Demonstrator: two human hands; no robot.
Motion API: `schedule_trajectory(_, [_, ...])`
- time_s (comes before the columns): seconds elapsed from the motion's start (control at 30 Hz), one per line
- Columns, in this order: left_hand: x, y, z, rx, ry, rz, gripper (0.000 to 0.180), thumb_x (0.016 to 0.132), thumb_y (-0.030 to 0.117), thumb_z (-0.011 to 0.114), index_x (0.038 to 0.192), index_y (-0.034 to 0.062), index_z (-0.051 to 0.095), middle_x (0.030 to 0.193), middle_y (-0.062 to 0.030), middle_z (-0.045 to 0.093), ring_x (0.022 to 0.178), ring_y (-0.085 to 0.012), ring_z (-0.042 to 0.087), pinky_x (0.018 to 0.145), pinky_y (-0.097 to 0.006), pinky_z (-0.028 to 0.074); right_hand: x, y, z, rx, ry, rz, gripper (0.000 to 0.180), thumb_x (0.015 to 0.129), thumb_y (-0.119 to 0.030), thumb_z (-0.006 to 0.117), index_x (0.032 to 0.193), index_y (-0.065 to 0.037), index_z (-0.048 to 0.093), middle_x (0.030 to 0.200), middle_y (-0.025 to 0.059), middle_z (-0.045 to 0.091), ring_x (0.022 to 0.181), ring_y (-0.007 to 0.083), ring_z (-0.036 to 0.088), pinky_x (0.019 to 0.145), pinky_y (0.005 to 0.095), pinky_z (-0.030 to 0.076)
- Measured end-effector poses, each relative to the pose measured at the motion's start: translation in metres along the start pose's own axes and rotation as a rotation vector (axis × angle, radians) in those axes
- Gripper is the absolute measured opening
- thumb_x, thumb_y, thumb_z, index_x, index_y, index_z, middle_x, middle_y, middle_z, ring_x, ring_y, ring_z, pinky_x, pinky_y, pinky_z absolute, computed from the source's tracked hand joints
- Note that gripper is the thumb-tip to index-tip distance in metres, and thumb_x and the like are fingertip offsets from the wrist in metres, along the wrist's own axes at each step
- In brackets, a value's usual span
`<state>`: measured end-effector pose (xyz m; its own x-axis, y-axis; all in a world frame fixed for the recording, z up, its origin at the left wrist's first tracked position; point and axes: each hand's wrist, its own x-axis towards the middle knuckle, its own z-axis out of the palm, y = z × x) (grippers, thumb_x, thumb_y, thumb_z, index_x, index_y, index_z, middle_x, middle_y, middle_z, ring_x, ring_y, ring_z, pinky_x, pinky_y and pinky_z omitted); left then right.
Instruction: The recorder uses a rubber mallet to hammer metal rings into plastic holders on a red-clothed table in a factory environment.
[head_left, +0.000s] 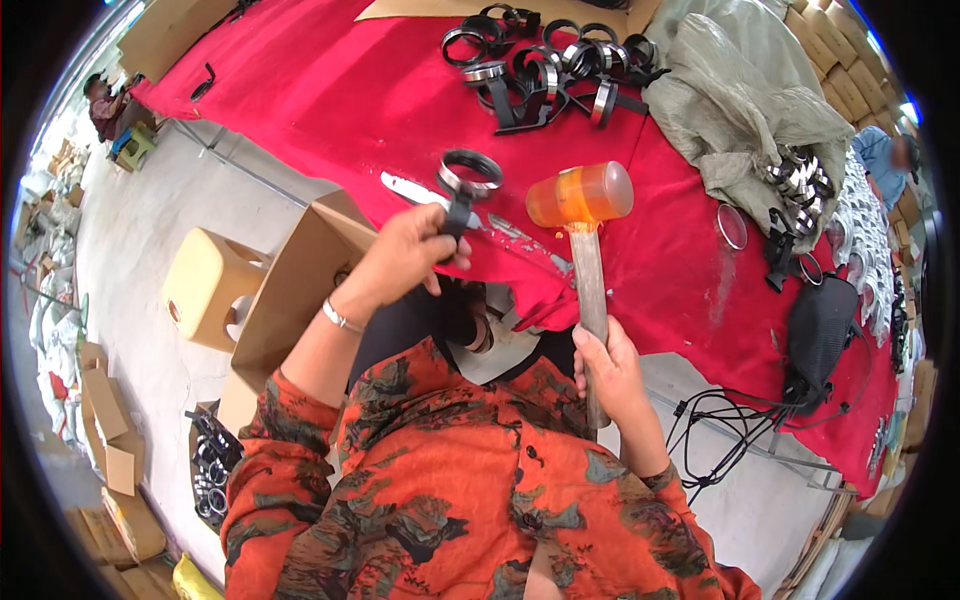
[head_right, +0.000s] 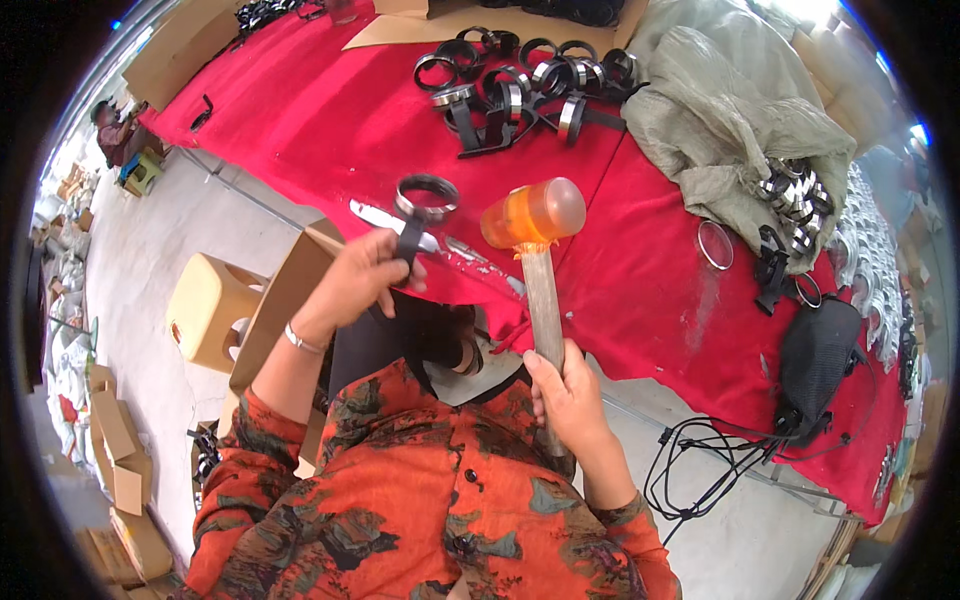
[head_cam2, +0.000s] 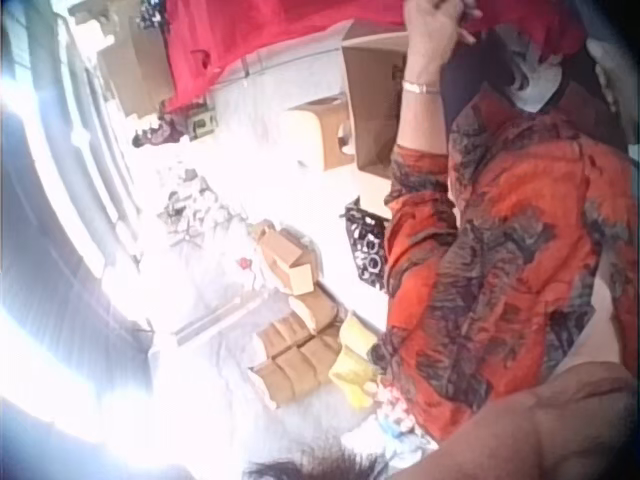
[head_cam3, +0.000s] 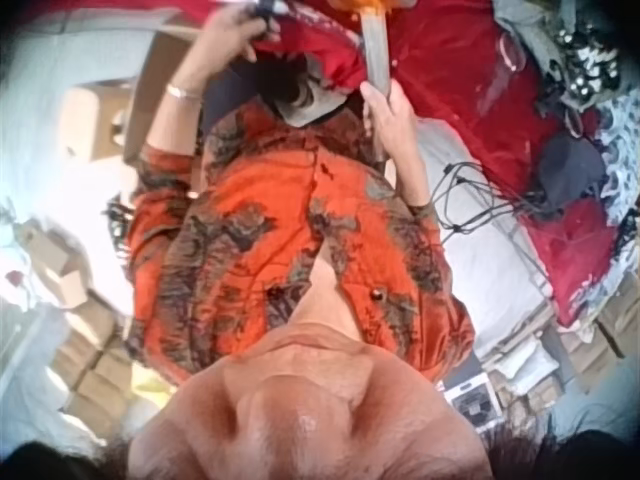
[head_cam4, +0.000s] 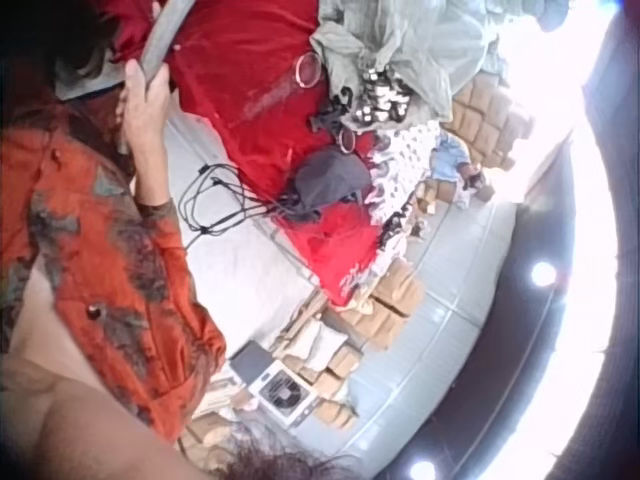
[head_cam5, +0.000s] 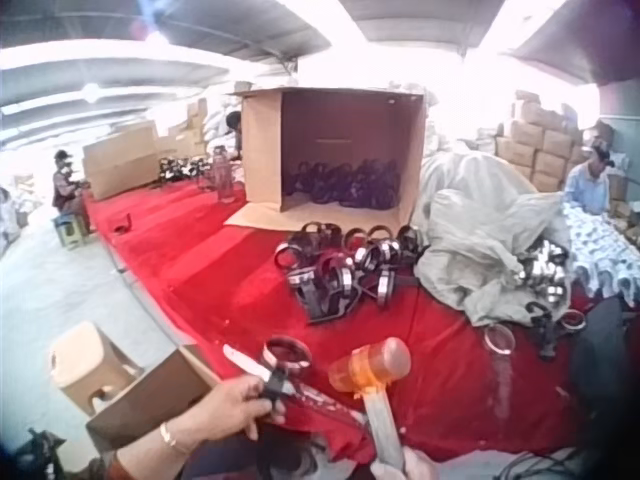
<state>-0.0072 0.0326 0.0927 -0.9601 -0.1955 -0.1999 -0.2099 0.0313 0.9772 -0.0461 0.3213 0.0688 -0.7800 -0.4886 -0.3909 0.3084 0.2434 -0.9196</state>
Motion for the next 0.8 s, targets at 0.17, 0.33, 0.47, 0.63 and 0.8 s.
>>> schedule_trajectory(0.17, [-0.016, -0.052, 0.018, -0.274, 0.007, 0.086, 0.016, 0.097, 0.018, 0.049, 0.095, 0.0029, 0.055, 0.081, -0.0037, 0.059, 0.072, -0.0110, 0.060, 0.054, -0.021, 0.048, -0.003, -0.015, 0.000, -0.064, 0.001, -0.026, 0.030, 0.093, -0.033, 0.058, 0.093, -0.004, 0.050, 0.063, -0.0006, 0.050, 0.049, 0.0064, 0.048, 0.042, 0.0229, 0.040])
schedule_trajectory(0.33, [0.003, -0.086, 0.013, -0.107, 0.080, 0.170, 0.036, 0.100, 0.037, 0.042, 0.087, 0.0061, 0.053, 0.074, -0.0011, 0.054, 0.065, -0.0088, 0.053, 0.053, -0.021, 0.043, -0.026, -0.053, 0.004, -0.207, 0.154, -0.493, 0.025, 0.095, -0.023, 0.055, 0.106, -0.001, 0.053, 0.065, -0.0002, 0.053, 0.051, 0.0044, 0.048, 0.046, 0.0211, 0.039])
schedule_trajectory(0.47, [0.010, -0.090, 0.013, -0.156, 0.064, 0.191, 0.036, 0.100, 0.039, 0.043, 0.086, 0.0073, 0.053, 0.073, -0.0008, 0.054, 0.065, -0.0082, 0.053, 0.053, -0.020, 0.042, -0.032, -0.042, 0.005, -0.531, 0.233, -0.631, 0.029, 0.093, -0.023, 0.055, 0.110, -0.001, 0.050, 0.068, 0.0111, 0.057, 0.055, 0.0195, 0.058, 0.051, 0.0303, 0.044])
schedule_trajectory(0.63, [0.009, -0.090, 0.014, -0.140, 0.097, 0.189, 0.036, 0.100, 0.039, 0.043, 0.086, 0.0073, 0.053, 0.073, -0.0004, 0.054, 0.065, -0.0079, 0.053, 0.054, -0.021, 0.042, -0.027, -0.019, -0.012, -0.678, 0.188, -0.167, 0.031, 0.092, -0.027, 0.058, 0.104, 0.001, 0.053, 0.072, 0.0163, 0.060, 0.062, 0.0271, 0.062, 0.058, 0.0360, 0.047])
schedule_trajectory(0.8, [0.009, -0.090, 0.016, -0.143, 0.102, 0.203, 0.035, 0.099, 0.036, 0.044, 0.084, 0.0065, 0.053, 0.070, 0.0003, 0.053, 0.063, -0.0075, 0.052, 0.052, -0.022, 0.042, -0.036, -0.072, 0.016, -0.594, 0.124, -0.373, 0.026, 0.091, -0.023, 0.059, 0.101, 0.001, 0.054, 0.069, 0.0120, 0.058, 0.060, 0.0213, 0.059, 0.056, 0.0326, 0.046])
